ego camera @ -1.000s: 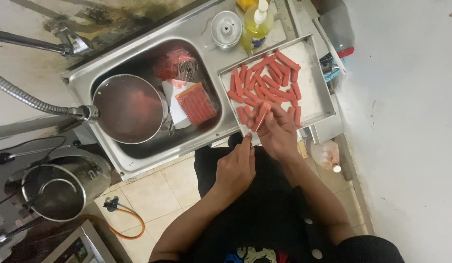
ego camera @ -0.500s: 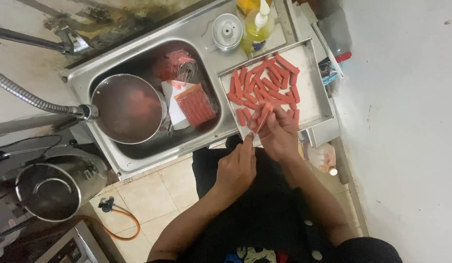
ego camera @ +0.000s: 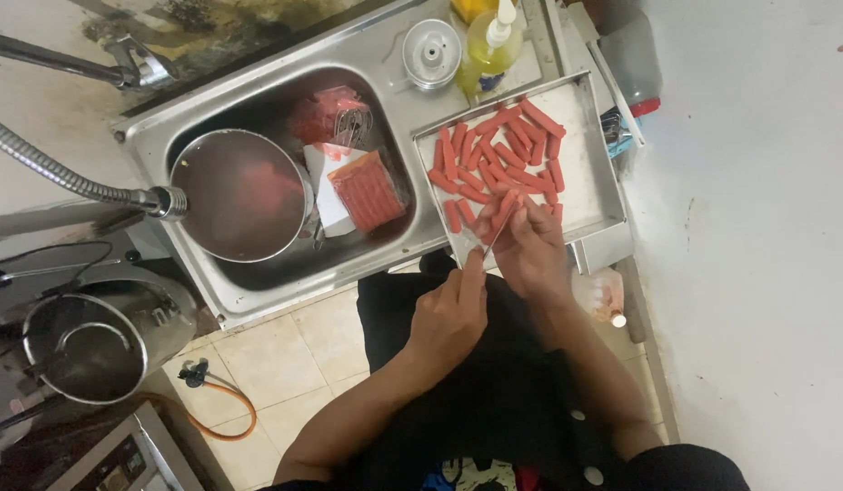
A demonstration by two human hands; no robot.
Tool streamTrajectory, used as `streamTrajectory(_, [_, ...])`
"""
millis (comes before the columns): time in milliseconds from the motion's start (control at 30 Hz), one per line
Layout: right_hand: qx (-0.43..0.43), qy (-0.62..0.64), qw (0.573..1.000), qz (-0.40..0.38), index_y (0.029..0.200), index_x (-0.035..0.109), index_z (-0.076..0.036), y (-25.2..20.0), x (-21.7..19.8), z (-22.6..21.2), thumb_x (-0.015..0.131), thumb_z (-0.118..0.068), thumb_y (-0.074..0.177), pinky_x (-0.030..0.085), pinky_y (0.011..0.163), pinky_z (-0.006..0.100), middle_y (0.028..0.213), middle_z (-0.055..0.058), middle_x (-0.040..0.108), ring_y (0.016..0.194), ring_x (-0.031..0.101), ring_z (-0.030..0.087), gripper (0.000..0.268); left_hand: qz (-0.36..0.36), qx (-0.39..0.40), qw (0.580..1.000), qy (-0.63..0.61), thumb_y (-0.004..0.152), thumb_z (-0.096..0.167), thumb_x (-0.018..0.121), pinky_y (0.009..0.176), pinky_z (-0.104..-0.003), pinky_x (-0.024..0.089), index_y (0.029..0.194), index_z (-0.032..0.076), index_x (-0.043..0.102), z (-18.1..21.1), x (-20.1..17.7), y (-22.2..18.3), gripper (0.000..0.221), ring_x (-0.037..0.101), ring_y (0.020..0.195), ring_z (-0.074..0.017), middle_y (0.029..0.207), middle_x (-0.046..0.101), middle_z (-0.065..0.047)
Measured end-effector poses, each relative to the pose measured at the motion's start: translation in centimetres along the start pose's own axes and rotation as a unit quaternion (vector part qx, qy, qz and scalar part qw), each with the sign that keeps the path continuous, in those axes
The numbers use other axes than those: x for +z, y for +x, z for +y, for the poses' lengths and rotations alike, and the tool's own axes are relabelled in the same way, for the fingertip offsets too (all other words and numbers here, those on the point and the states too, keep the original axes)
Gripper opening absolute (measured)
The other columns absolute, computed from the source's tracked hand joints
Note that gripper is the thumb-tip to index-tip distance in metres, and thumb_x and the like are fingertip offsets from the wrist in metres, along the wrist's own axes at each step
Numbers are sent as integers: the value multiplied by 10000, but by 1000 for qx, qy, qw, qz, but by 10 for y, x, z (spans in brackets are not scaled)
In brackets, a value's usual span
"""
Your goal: Cutting red sausages into smaller segments using a knife and arranging them on a metal tray at a sink station.
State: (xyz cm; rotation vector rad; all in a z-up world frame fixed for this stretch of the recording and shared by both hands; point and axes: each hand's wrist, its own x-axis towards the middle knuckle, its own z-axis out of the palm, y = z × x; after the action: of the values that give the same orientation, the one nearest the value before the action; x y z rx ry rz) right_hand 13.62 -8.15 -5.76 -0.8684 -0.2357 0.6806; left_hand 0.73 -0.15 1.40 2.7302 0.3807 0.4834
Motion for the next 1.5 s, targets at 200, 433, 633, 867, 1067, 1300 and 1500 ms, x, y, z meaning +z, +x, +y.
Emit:
streamTrajectory(200, [13,-1,1000,7,1383,575,-11,1,-7,4,453,-253,1097,559,854,440,1036,206,635,847,675,271,394,6,-2,1000,-1,999,66,578,387,-194,455,1335,-9,623,0,1,4,347,585,419,-90,635,565,4])
streamTrajectory(433, [26,21,999,33,1345,595,-19,-1,0,1,478,-258,1094,553,851,422,1096,203,655,864,671,273,365,-2,0,1000,23,988,64,565,392,-194,454,1344,-16,623,-1,11,-1,370,557,392,-82,633,523,24])
streamTrajectory(633, [37,13,999,27,1364,585,-29,2,2,2,465,-333,1089,563,846,419,1167,206,672,926,683,293,427,-13,-19,999,-32,994,41,575,391,-227,473,1323,-53,620,0,1,6,346,599,402,-118,634,580,-26])
streamTrajectory(867, [60,-66,995,44,1356,568,2,-3,15,10,268,-542,1095,603,753,428,1016,212,708,855,697,310,674,-34,-6,999,20,972,115,599,354,-192,430,1390,-37,592,-3,12,1,445,542,367,-69,636,540,40])
streamTrajectory(1067, [38,-68,996,40,1272,542,12,-4,12,20,200,-545,1102,487,617,293,738,162,604,640,578,215,675,-37,4,998,50,975,83,571,393,-188,461,1385,-54,602,-4,19,-9,433,577,400,-75,634,540,27])
streamTrajectory(1300, [40,-112,991,59,1267,562,-15,-8,32,12,240,-526,1108,493,756,298,803,143,663,792,627,209,625,-72,-18,997,-5,964,87,570,374,-211,447,1301,-50,641,-3,8,-2,370,580,388,-102,638,559,17])
streamTrajectory(1500, [50,-116,987,96,1244,566,1,-1,53,6,201,-543,1104,478,715,284,750,167,618,697,594,218,670,-75,-9,996,41,971,96,525,373,-221,458,1285,-68,638,-2,6,-2,372,580,383,-108,631,542,23])
